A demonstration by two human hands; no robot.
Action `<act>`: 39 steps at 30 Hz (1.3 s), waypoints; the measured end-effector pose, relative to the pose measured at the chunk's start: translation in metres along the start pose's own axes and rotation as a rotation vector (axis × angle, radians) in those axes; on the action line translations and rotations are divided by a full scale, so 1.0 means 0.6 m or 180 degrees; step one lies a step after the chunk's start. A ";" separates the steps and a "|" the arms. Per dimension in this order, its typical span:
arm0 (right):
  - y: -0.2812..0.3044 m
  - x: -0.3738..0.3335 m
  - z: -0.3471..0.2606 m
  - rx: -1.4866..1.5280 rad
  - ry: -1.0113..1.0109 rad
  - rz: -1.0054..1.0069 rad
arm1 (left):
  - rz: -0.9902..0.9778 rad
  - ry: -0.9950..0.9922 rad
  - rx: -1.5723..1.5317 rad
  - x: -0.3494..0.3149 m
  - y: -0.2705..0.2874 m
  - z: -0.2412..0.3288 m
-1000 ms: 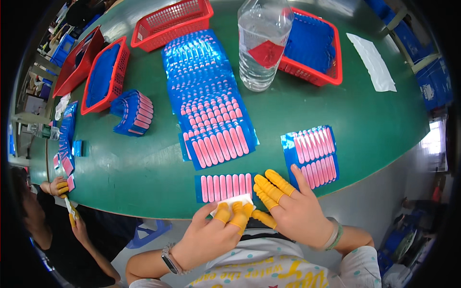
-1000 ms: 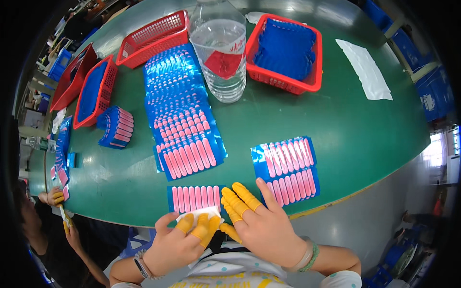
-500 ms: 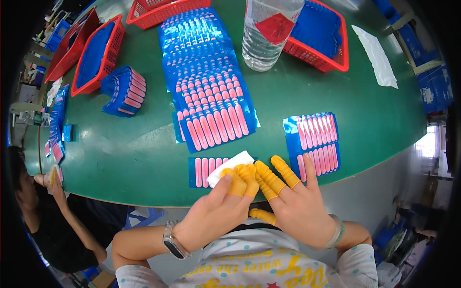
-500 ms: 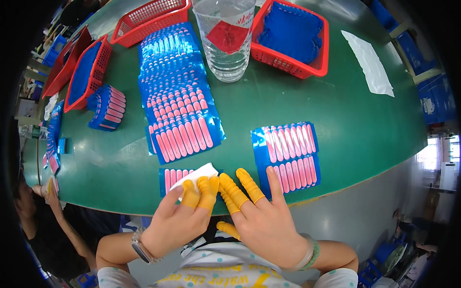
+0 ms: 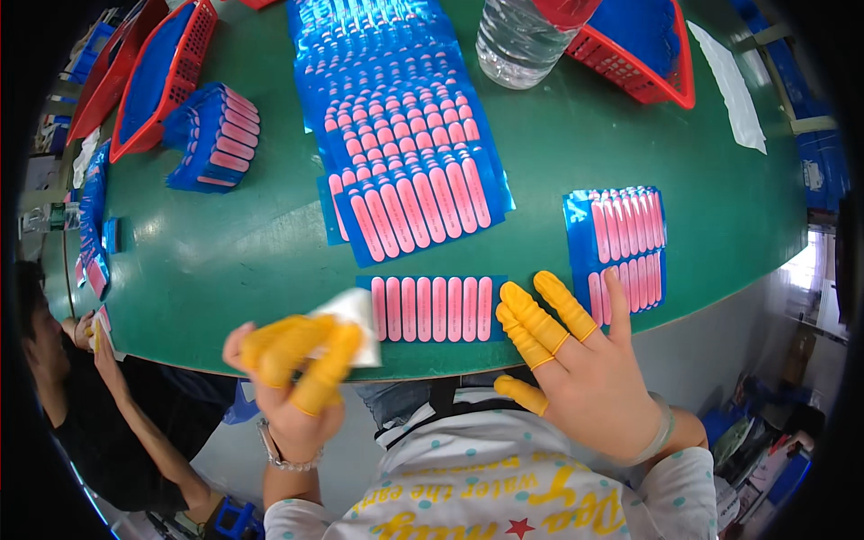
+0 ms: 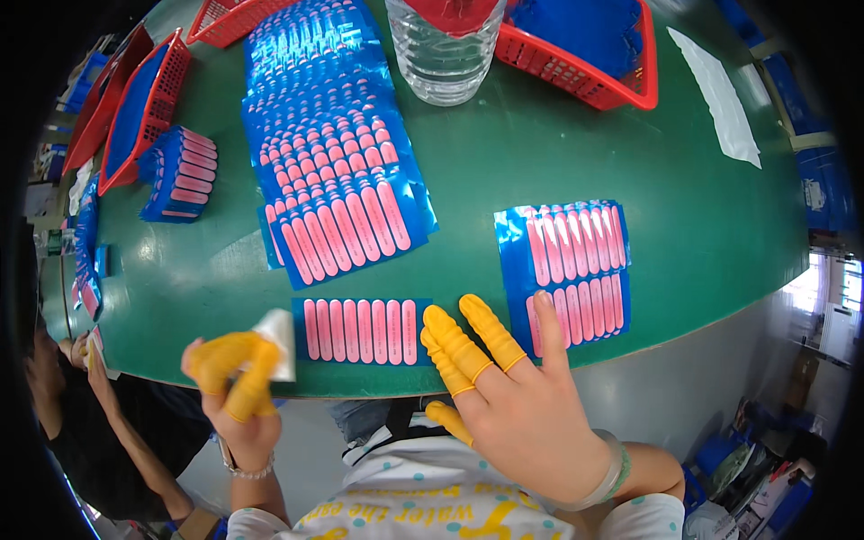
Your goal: The person cleans small pink plastic parts arranged on a sheet by wiping them with a cloth.
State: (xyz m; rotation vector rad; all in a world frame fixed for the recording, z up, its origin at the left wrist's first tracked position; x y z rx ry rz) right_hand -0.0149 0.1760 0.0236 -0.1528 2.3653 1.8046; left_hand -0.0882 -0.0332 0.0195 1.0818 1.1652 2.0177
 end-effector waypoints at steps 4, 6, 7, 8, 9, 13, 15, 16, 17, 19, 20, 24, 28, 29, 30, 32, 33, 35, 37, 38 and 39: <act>0.008 0.007 -0.004 0.0042 0.0019 0.0043 | 0.0618 0.0622 0.1027 -0.033 0.013 -0.030; 0.006 0.010 -0.006 0.0039 0.0028 0.0028 | 0.0797 0.0823 0.1068 -0.039 0.009 -0.042; 0.007 0.013 -0.005 0.0051 -0.0005 0.0077 | 0.1012 0.0886 0.1020 -0.039 0.010 -0.046; 0.008 0.014 -0.005 0.0064 -0.0045 0.0128 | 0.1228 0.0943 0.0969 -0.039 0.013 -0.048; 0.005 0.015 -0.006 0.0075 -0.0018 0.0104 | 0.1149 0.0962 0.1137 -0.035 0.012 -0.045; 0.008 0.022 -0.003 0.0070 0.0004 0.0199 | 0.1103 0.0901 0.1636 -0.037 0.001 -0.033; 0.015 0.026 -0.001 -0.0106 0.0105 0.0193 | 0.1341 0.1062 0.1368 -0.044 0.011 -0.039; 0.017 0.028 -0.003 -0.0092 0.0151 0.0175 | 0.1329 0.1100 0.1403 -0.044 0.016 -0.039; 0.021 0.029 -0.001 -0.0067 0.0116 0.0252 | 0.1215 0.1048 0.1304 -0.039 0.015 -0.040; 0.028 0.030 -0.001 -0.0025 0.0124 0.0354 | 0.1105 0.1057 0.1139 -0.035 0.012 -0.041; 0.027 0.031 -0.006 -0.0031 0.0126 0.0352 | 0.1109 0.1062 0.1136 -0.035 0.011 -0.042; 0.002 0.020 -0.015 -0.0119 0.0369 0.0442 | 0.1387 0.1074 0.1051 -0.036 0.010 -0.046; -0.006 -0.017 -0.010 0.0104 0.0960 0.0295 | 0.1479 0.1125 0.0994 -0.035 0.003 -0.048; 0.001 -0.025 -0.006 0.0166 0.1069 0.0331 | 0.1541 0.1136 0.0970 -0.042 0.005 -0.048; 0.011 -0.026 0.005 0.0115 0.0992 0.0356 | 0.1595 0.1140 0.0959 -0.049 0.006 -0.050; 0.043 -0.030 0.029 0.0205 0.0920 0.0462 | 0.1534 0.1123 0.0957 -0.050 0.007 -0.047; 0.063 -0.031 0.044 0.0229 0.0705 0.0670 | 0.1438 0.1126 0.0986 -0.056 0.005 -0.049; 0.084 -0.025 0.087 -0.0016 0.0448 0.1067 | 0.1358 0.1104 0.1032 -0.062 0.003 -0.052; 0.100 -0.019 0.127 -0.0280 0.0202 0.1436 | 0.1304 0.1037 0.0961 -0.058 -0.002 -0.054; 0.104 -0.013 0.158 -0.0304 -0.0163 0.1468 | 0.1333 0.1034 0.0946 -0.056 -0.002 -0.053; 0.105 -0.011 0.184 -0.0325 -0.0518 0.1498 | 0.1293 0.0998 0.0979 -0.053 0.000 -0.054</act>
Point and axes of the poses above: each hand's wrist, its own x-axis towards the middle knuckle, its own y-axis out of the back of the hand, z = x × y, the point moved 7 cm from there along x, towards the middle knuckle, and after that the axes turned 12 degrees about -y, right-handed, at the moved point
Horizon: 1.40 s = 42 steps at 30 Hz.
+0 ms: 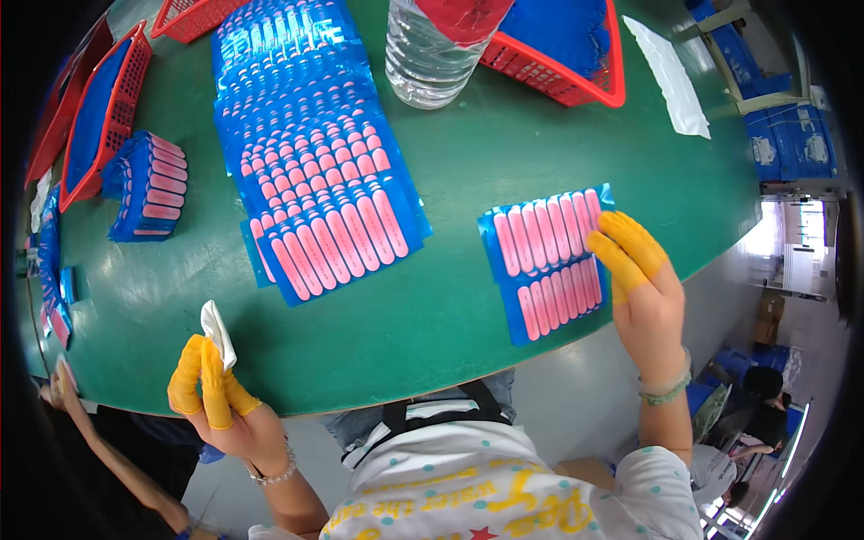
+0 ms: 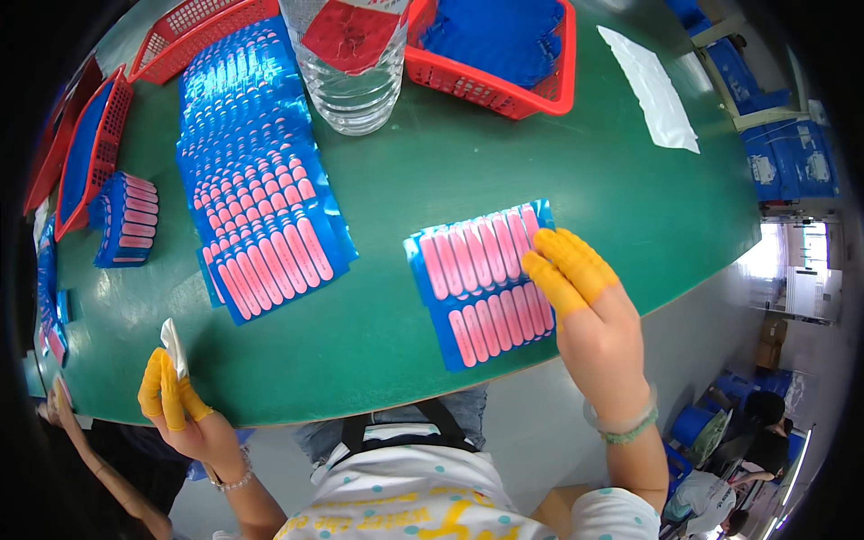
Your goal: The person cleans small pink plastic parts arranged on a sheet by wiping them with a cloth.
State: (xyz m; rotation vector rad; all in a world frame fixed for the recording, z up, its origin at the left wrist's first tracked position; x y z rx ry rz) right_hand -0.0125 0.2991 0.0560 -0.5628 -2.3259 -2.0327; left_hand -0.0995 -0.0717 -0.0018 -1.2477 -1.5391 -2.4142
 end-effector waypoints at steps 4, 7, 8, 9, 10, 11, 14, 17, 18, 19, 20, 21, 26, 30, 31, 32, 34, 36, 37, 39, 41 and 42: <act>-0.020 -0.005 0.025 -0.0587 -0.0085 -0.0105 | 0.0105 0.0067 -0.0051 0.008 0.002 0.006; 0.003 0.009 0.003 -0.0410 -0.0158 0.0315 | 0.0168 0.0095 -0.0038 0.008 0.011 0.005; 0.006 0.011 -0.011 -0.0257 -0.0110 0.0261 | -0.0085 0.0040 0.0229 0.013 0.009 0.009; 0.004 0.014 -0.030 -0.0193 -0.0052 0.0276 | -0.0067 0.0063 0.0167 0.019 0.005 0.014; -0.007 0.017 -0.063 0.0100 0.0144 0.0123 | -0.0075 -0.0003 0.0118 0.021 0.004 0.017; -0.024 0.022 -0.098 0.0412 0.0359 -0.0041 | -0.0094 -0.0062 0.0095 0.020 0.004 0.017; -0.066 0.035 -0.195 0.0350 0.0793 -0.0653 | -0.0098 -0.0119 -0.0083 0.026 0.008 0.022; -0.092 0.028 -0.220 0.0186 0.1219 -0.0773 | -0.0022 -0.0121 -0.0135 0.016 0.010 0.022; -0.095 0.017 -0.223 0.0184 0.1287 -0.0901 | -0.0049 -0.0152 -0.0069 0.015 0.012 0.022; -0.091 0.002 -0.226 0.0199 0.1315 -0.0902 | -0.0082 -0.0185 -0.0013 0.015 0.012 0.024; -0.090 -0.018 -0.225 0.0254 0.1308 -0.1171 | -0.0083 -0.0157 -0.0009 0.018 0.013 0.029; -0.090 -0.037 -0.225 0.0311 0.1278 -0.1446 | -0.0218 -0.0489 -0.0116 0.028 0.011 0.048; -0.079 -0.071 -0.225 0.0421 0.1023 -0.1506 | -0.0796 -0.1271 -0.0540 0.061 -0.013 0.139; -0.081 -0.074 -0.219 0.0465 0.0925 -0.1361 | -0.1289 -0.1783 -0.0344 0.041 -0.022 0.166; -0.083 -0.072 -0.219 0.0490 0.0898 -0.1348 | -0.1434 -0.1927 -0.0342 0.019 -0.011 0.174; -0.084 -0.074 -0.218 0.0527 0.0929 -0.1346 | -0.1423 -0.1959 -0.0457 0.008 -0.005 0.181; -0.085 -0.075 -0.219 0.0615 0.0937 -0.1341 | -0.1436 -0.1963 -0.0493 0.005 -0.008 0.167; -0.084 -0.077 -0.218 0.0602 0.0935 -0.1329 | -0.1456 -0.1901 -0.0381 0.036 -0.023 0.158; -0.081 -0.079 -0.217 0.0584 0.0915 -0.1315 | -0.1524 -0.1844 -0.0166 0.062 -0.037 0.154; -0.079 -0.077 -0.221 0.0562 0.0872 -0.1276 | -0.1288 -0.1840 -0.0316 0.081 -0.056 0.145; -0.083 -0.083 -0.221 0.0499 0.0831 -0.1178 | -0.1478 -0.1949 -0.0230 0.050 -0.031 0.167; -0.084 -0.082 -0.223 0.0502 0.0800 -0.1177 | -0.1679 -0.2034 -0.0149 0.028 -0.021 0.175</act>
Point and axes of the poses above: each hand's wrist, its own x-axis towards the middle knuckle, its own y-axis out of the back of the hand, z = x × y, the point moved 7 cm from there along x, towards the middle knuckle, and after that the axes turned 12 degrees about -y, right-handed, at the moved point
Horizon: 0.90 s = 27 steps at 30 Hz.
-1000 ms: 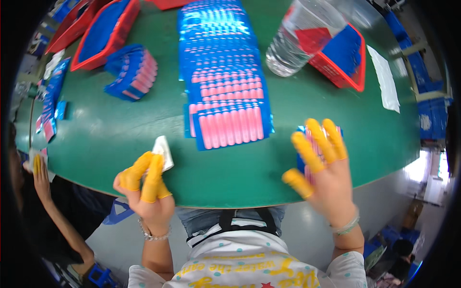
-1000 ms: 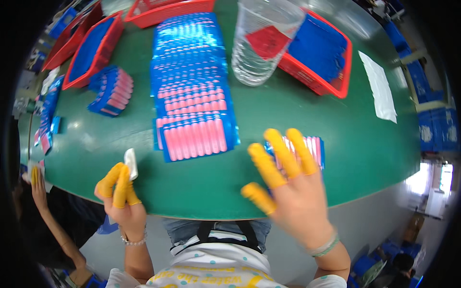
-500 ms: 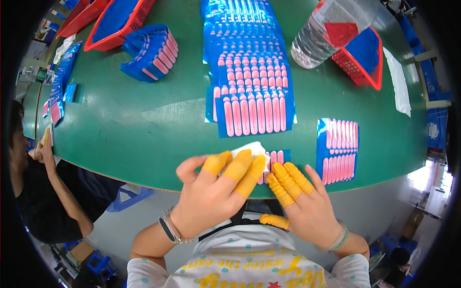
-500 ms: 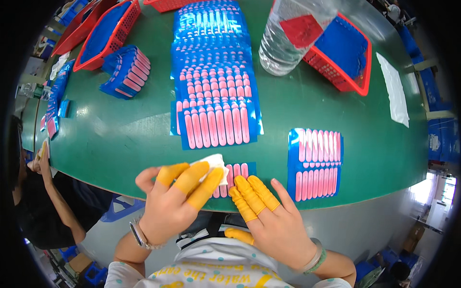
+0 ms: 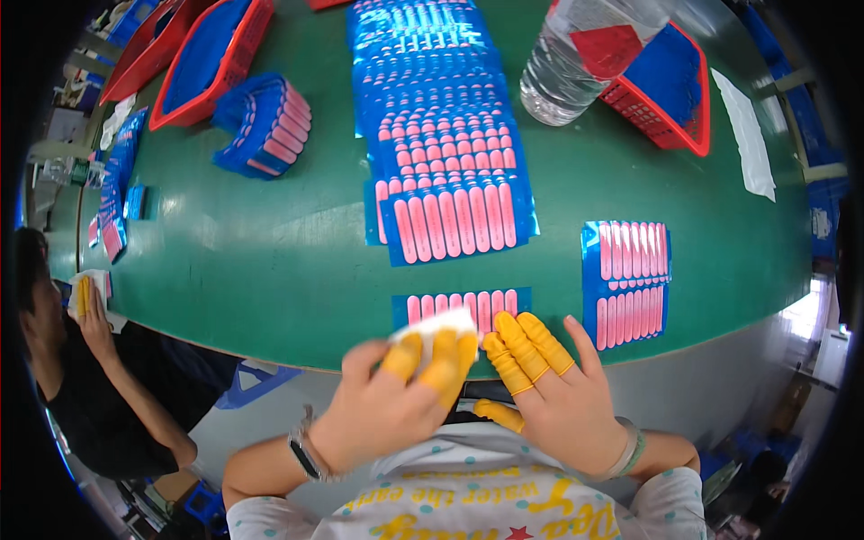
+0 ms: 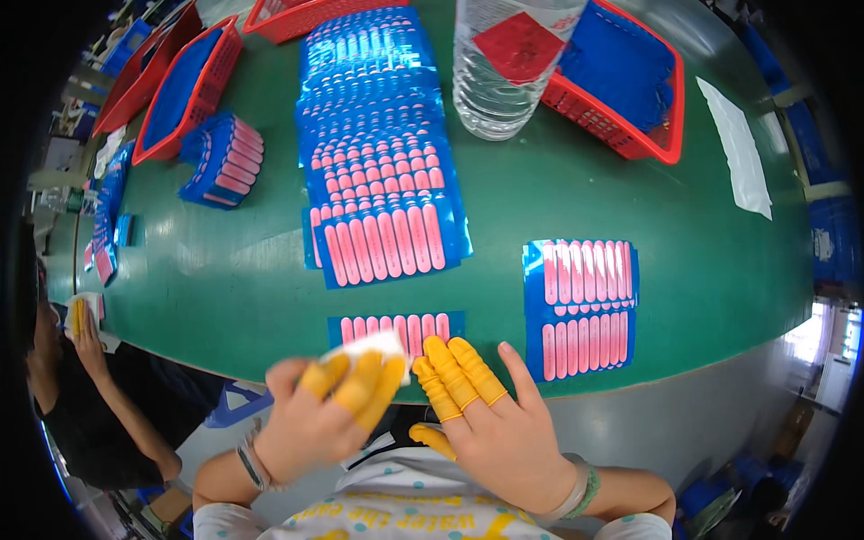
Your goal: The person cleans small pink plastic parts arranged on a sheet by wiping them with a cloth.
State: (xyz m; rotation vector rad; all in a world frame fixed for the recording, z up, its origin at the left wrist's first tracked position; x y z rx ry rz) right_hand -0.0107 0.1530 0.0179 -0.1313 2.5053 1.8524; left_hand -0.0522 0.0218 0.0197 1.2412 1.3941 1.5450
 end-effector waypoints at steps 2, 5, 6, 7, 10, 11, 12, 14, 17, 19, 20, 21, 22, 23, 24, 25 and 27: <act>-0.002 0.003 -0.004 0.0041 0.0041 -0.0065 | 0.0009 -0.0030 -0.0096 -0.016 0.009 0.014; 0.003 0.001 -0.007 -0.0016 0.0001 -0.0027 | 0.0038 0.0037 -0.0201 -0.001 0.016 -0.007; 0.002 -0.003 -0.007 -0.0020 -0.0008 -0.0044 | 0.0093 0.0019 -0.0092 0.023 0.007 -0.032; 0.002 -0.005 -0.005 -0.0082 0.0000 -0.0007 | 0.0136 0.0007 0.0045 0.037 0.003 -0.048; -0.001 0.000 -0.005 -0.0164 0.0029 0.0067 | 0.0032 -0.0018 0.0040 0.031 -0.005 -0.042; -0.001 -0.001 -0.009 -0.0183 0.0045 0.0082 | 0.0028 -0.0062 0.0026 0.021 -0.002 -0.027; -0.001 0.000 -0.009 -0.0167 0.0012 0.0086 | 0.0054 -0.0052 -0.0063 0.005 0.002 -0.007; -0.002 0.004 -0.004 0.0106 0.0049 -0.0055 | 0.0143 -0.0048 -0.0175 -0.013 0.004 0.014; 0.003 0.004 0.026 0.0380 -0.0066 0.0160 | 0.0108 -0.0149 -0.0191 -0.018 0.004 0.021; -0.001 0.005 0.029 0.0254 -0.0040 0.0119 | 0.0118 -0.0134 -0.0133 -0.003 0.001 0.016; 0.002 0.004 0.027 0.0283 -0.0072 0.0151 | 0.0080 -0.0138 -0.0137 0.014 0.002 0.010; 0.006 0.000 0.022 0.0305 -0.0104 0.0186 | 0.0050 -0.0143 -0.0139 0.029 0.003 0.002; 0.007 -0.003 0.021 0.0313 -0.0126 0.0188 | 0.0051 -0.0156 0.0067 0.043 -0.002 -0.012; 0.006 -0.002 0.022 0.0192 -0.0096 0.0228 | 0.0048 -0.0183 0.0059 0.052 -0.006 -0.020; 0.004 -0.003 0.023 0.0069 -0.0067 0.0270 | 0.0026 -0.0131 0.0002 0.058 -0.010 -0.029; 0.003 -0.003 0.024 0.0072 -0.0095 0.0278 | 0.0006 -0.0079 -0.0053 0.063 -0.012 -0.033; 0.001 -0.004 0.024 0.0136 -0.0140 0.0320 | 0.0012 -0.0129 -0.0116 0.035 -0.008 0.009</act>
Point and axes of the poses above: each hand's wrist, its own x-axis towards the middle knuckle, its own y-axis out of the back of the hand, z = x × y, the point moved 7 cm from there along x, towards the middle knuckle, and after that the axes turned 12 degrees about -y, right-handed, at the moved point
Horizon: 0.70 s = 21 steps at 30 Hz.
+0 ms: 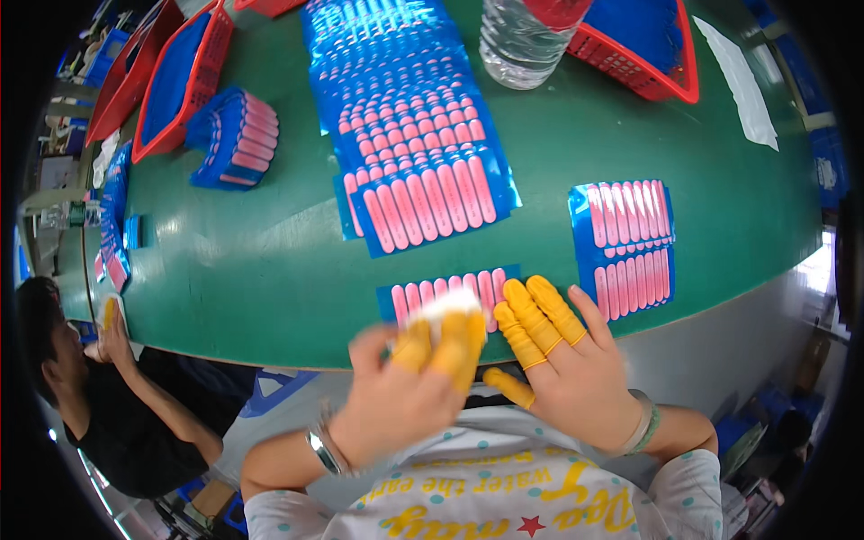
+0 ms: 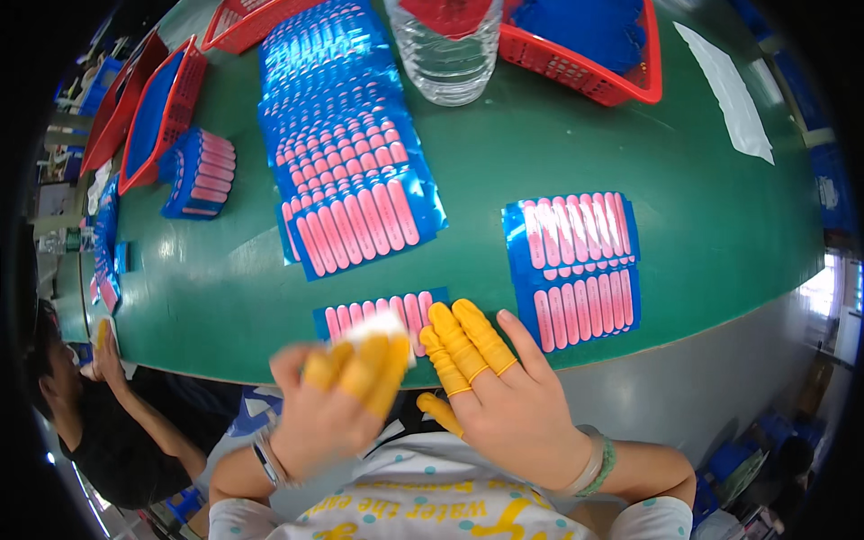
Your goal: The person cleans small pink plastic parts arranged on a sheet by wiping them with a cloth.
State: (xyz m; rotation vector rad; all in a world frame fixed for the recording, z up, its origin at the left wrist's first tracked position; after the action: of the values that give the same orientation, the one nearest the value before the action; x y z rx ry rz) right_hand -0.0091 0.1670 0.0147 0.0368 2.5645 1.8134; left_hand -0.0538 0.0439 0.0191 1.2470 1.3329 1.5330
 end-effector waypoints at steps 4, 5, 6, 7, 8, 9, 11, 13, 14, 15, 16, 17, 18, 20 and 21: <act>-0.001 0.005 0.014 0.0589 -0.0088 -0.0158 | 0.0032 0.0024 -0.0086 -0.036 0.011 0.044; 0.002 0.003 0.017 0.0592 -0.0085 -0.0170 | -0.0020 -0.0018 -0.0181 -0.032 0.013 0.043; 0.006 0.001 0.021 0.0453 -0.0077 -0.0135 | -0.0071 -0.0057 -0.0276 -0.028 0.014 0.042; 0.008 0.000 0.023 0.0313 -0.0067 -0.0100 | -0.0075 -0.0044 -0.0282 -0.023 0.015 0.043; 0.007 0.000 0.023 0.0315 -0.0069 -0.0097 | -0.0030 0.0040 -0.0241 -0.016 0.017 0.040; 0.006 -0.001 0.022 0.0291 -0.0046 -0.0104 | 0.0015 0.0124 -0.0197 -0.009 0.018 0.036; 0.006 -0.005 0.016 0.0268 -0.0018 -0.0099 | 0.0032 0.0144 0.0060 0.022 0.009 0.012; 0.003 -0.005 0.013 0.0138 -0.0047 -0.0082 | 0.0198 0.0183 0.0233 0.048 -0.010 -0.025; 0.000 -0.006 0.012 0.0145 -0.0044 -0.0075 | 0.0194 0.0181 0.0242 0.049 -0.008 -0.024; -0.003 -0.008 0.013 0.0105 -0.0084 -0.0056 | 0.0095 0.0002 0.0331 0.049 -0.006 -0.015; -0.005 -0.009 0.015 0.0067 -0.0126 -0.0039 | -0.0006 -0.0178 0.0419 0.047 -0.005 -0.003; 0.000 -0.009 0.015 0.0055 -0.0163 -0.0038 | -0.0071 -0.0304 0.0526 0.032 0.001 0.017; 0.002 -0.008 0.014 0.0144 -0.0175 -0.0121 | -0.0078 -0.0321 0.0514 0.017 0.003 0.031; 0.004 -0.005 0.018 0.0243 -0.0186 -0.0221 | 0.0034 -0.0192 0.0359 -0.003 0.006 0.045; 0.009 -0.003 0.025 0.0374 -0.0194 -0.0159 | -0.0090 -0.0222 0.0413 -0.006 0.008 0.050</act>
State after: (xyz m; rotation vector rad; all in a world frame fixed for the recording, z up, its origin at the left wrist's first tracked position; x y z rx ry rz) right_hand -0.0072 0.1828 0.0146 0.0271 2.6020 1.6177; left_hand -0.0235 0.0473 0.0230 1.3433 1.4173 1.3893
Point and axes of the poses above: each hand's wrist, its own x-axis towards the middle knuckle, its own y-axis out of the back of the hand, z = x × y, the point moved 7 cm from there along x, towards the middle knuckle, and after that the axes turned 12 degrees about -y, right-handed, at the moved point
